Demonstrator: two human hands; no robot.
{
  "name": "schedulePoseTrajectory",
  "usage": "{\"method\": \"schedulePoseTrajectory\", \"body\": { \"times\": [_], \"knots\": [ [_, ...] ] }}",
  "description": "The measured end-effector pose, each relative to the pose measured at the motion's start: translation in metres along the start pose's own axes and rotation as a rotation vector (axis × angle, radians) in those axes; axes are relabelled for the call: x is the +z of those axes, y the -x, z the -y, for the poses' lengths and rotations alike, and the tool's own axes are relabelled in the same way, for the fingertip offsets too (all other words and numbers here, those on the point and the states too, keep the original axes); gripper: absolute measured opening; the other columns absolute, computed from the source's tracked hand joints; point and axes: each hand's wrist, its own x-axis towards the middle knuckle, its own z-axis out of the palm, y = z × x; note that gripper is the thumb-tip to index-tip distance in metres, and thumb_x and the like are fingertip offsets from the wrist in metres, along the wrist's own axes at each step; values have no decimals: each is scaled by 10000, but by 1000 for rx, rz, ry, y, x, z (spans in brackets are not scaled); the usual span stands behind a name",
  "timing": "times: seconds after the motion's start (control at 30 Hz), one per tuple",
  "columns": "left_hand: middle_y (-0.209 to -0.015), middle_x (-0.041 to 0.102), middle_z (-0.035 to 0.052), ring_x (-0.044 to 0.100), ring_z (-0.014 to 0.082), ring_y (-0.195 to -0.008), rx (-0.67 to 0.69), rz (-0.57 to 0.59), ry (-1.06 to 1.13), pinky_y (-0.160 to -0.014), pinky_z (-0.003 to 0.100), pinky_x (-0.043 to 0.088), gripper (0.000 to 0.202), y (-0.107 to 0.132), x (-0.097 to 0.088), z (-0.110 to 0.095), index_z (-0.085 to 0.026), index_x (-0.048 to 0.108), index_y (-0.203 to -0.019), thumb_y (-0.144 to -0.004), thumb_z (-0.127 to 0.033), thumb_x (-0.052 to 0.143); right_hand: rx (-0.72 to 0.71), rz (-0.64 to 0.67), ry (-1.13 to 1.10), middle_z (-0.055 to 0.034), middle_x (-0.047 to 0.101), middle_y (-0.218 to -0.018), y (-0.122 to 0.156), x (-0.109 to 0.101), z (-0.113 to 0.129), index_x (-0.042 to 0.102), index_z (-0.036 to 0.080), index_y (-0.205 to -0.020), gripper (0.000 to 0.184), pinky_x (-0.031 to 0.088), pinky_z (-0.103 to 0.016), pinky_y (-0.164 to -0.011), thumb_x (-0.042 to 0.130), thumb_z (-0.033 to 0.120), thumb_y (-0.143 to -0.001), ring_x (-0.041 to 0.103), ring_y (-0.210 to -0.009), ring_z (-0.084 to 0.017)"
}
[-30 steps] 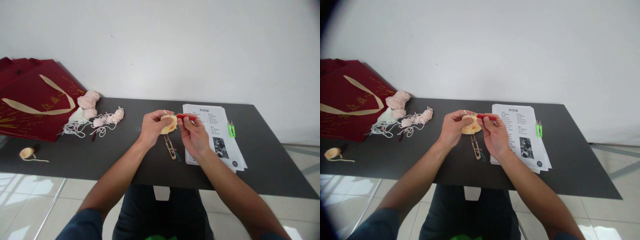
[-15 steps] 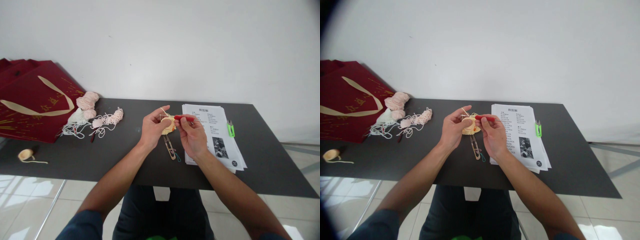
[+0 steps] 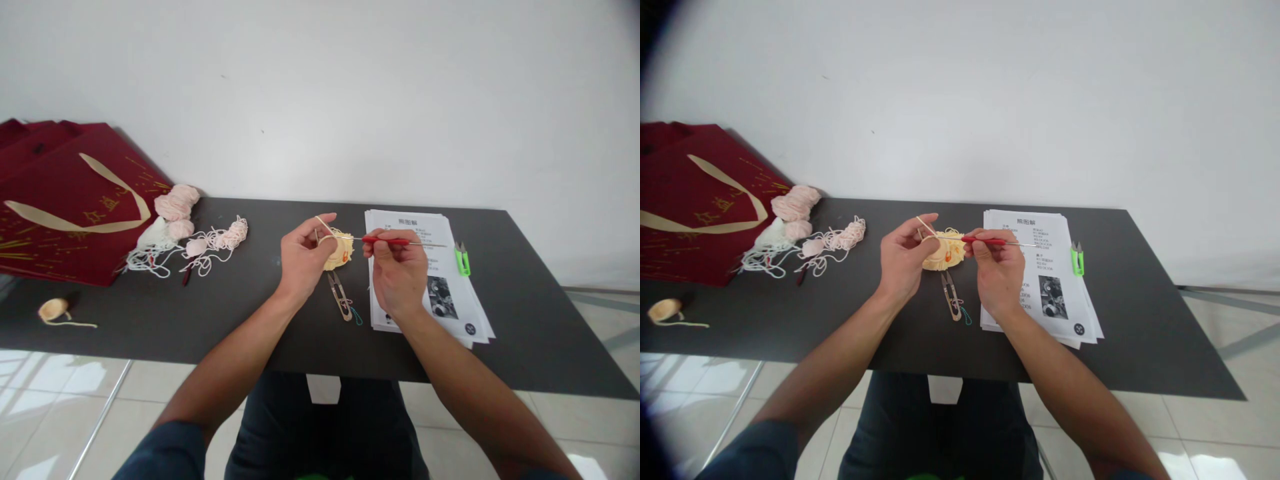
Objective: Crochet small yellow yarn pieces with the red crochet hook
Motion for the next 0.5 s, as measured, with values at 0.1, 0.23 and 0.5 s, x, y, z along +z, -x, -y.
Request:
{"method": "schedulePoseTrajectory", "body": {
  "times": [0.1,0.23,0.5],
  "knots": [
    [-751,630,-41,514,62,-607,15,-17,-32,-573,188,441,382,0,-1,0,-219,800,-1061,-693,-116,777,-55,4,77,12,760,-948,0,-3,-1,685,268,-923,142,570,-269,-685,797,207,-862,684,-736,-109],
    [-751,634,-38,516,67,-608,35,-31,-54,-570,195,441,371,0,-1,1,-213,795,-1062,-703,-123,765,-91,-2,121,10,760,-939,-1,-5,-2,678,266,-929,132,573,-280,-669,790,228,-869,685,-721,-115],
    [-782,647,-24,526,79,-630,72,-48,-100,-591,214,443,368,2,-2,2,-217,793,-1075,-719,-136,755,-81,-15,123,11,765,-951,2,-1,-1,684,264,-920,124,578,-291,-690,784,208,-874,690,-700,-112]
  ]
}}
